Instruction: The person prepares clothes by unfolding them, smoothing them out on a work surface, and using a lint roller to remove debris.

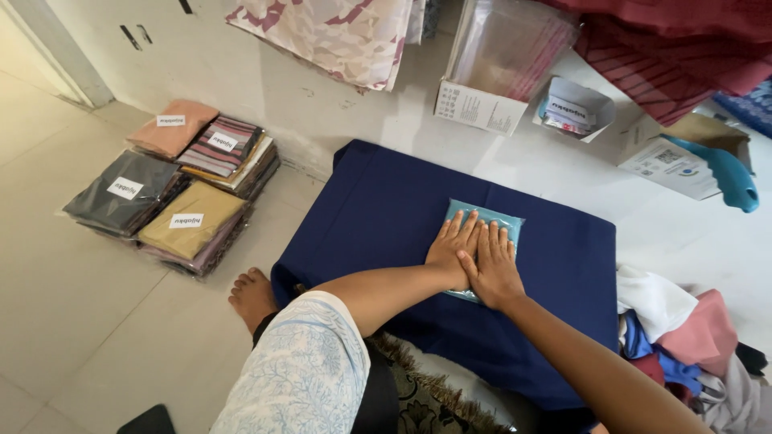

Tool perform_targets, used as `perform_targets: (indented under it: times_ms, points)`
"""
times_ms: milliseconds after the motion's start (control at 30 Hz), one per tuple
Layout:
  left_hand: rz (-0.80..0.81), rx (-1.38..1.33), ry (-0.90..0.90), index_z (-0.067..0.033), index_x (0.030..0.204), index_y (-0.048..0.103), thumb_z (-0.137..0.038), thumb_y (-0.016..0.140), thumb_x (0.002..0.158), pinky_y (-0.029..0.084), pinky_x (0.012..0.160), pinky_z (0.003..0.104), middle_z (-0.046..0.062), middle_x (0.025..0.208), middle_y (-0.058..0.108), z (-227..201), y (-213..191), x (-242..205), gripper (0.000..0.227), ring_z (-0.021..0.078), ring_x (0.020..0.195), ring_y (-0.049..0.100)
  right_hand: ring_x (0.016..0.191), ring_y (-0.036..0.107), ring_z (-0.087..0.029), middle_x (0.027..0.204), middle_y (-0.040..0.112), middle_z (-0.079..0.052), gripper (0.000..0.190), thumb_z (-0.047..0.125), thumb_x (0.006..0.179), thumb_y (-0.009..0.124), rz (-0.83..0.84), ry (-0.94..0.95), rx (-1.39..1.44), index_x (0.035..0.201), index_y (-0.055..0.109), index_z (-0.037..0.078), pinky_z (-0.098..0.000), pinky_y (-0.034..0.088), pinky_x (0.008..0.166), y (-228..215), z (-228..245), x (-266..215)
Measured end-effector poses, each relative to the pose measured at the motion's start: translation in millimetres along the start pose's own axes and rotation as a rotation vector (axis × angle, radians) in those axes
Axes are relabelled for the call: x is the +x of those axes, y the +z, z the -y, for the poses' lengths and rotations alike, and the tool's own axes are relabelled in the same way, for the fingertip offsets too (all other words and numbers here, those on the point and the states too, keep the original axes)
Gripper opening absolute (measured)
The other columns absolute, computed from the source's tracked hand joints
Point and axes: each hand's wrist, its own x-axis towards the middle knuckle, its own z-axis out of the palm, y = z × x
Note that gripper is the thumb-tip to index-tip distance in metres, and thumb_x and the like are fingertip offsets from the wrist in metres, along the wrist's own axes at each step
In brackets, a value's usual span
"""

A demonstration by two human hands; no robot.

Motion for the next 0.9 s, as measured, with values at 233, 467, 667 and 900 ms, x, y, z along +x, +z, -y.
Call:
perform_targets:
  times_ms: [233, 467, 667, 900]
  points:
    - [0.064, -0.018, -0.027, -0.0098, 0.163, 0.017, -0.023, 0.047, 0.093, 0.003, 0.128, 0.049, 0.009, 0.173, 0.004, -5, -18, -5, 0.077, 0.0382, 0.158, -0.002, 0.158, 0.003, -0.039, 0.171, 0.006, -0.021, 0.093, 0.072, 0.103, 0.017, -0.005, -0.004, 0.019, 0.164, 0.010, 0.003, -0.0509, 0.006, 0.128, -2, 1, -1]
    - [0.114, -0.022, 0.006, -0.0067, 0.163, 0.015, -0.023, 0.047, 0.094, 0.003, 0.128, 0.050, 0.013, 0.172, 0.003, 0, -17, -2, 0.078, 0.0403, 0.157, -0.002, 0.158, 0.005, -0.038, 0.171, 0.009, -0.020, 0.094, 0.074, 0.102, 0.018, 0.013, 0.000, 0.019, 0.164, 0.011, 0.004, -0.0503, 0.010, 0.128, -7, 4, -2]
    - [0.138, 0.013, -0.047, -0.0094, 0.163, 0.015, -0.026, 0.048, 0.096, 0.003, 0.128, 0.048, 0.009, 0.173, 0.002, -8, -27, -4, 0.077, 0.0373, 0.158, -0.002, 0.158, 0.005, -0.037, 0.171, 0.010, -0.019, 0.095, 0.075, 0.101, 0.017, 0.034, 0.005, 0.030, 0.164, 0.011, 0.005, -0.0498, 0.010, 0.128, -8, 4, -1]
    - [0.131, 0.022, -0.048, -0.0095, 0.163, 0.016, -0.032, 0.048, 0.095, 0.004, 0.129, 0.049, 0.009, 0.173, 0.003, -3, -16, 2, 0.079, 0.0376, 0.158, -0.001, 0.158, 0.010, -0.038, 0.170, 0.015, -0.019, 0.093, 0.073, 0.102, 0.019, 0.015, 0.003, 0.028, 0.164, 0.014, 0.004, -0.0493, 0.012, 0.128, -15, 9, -8]
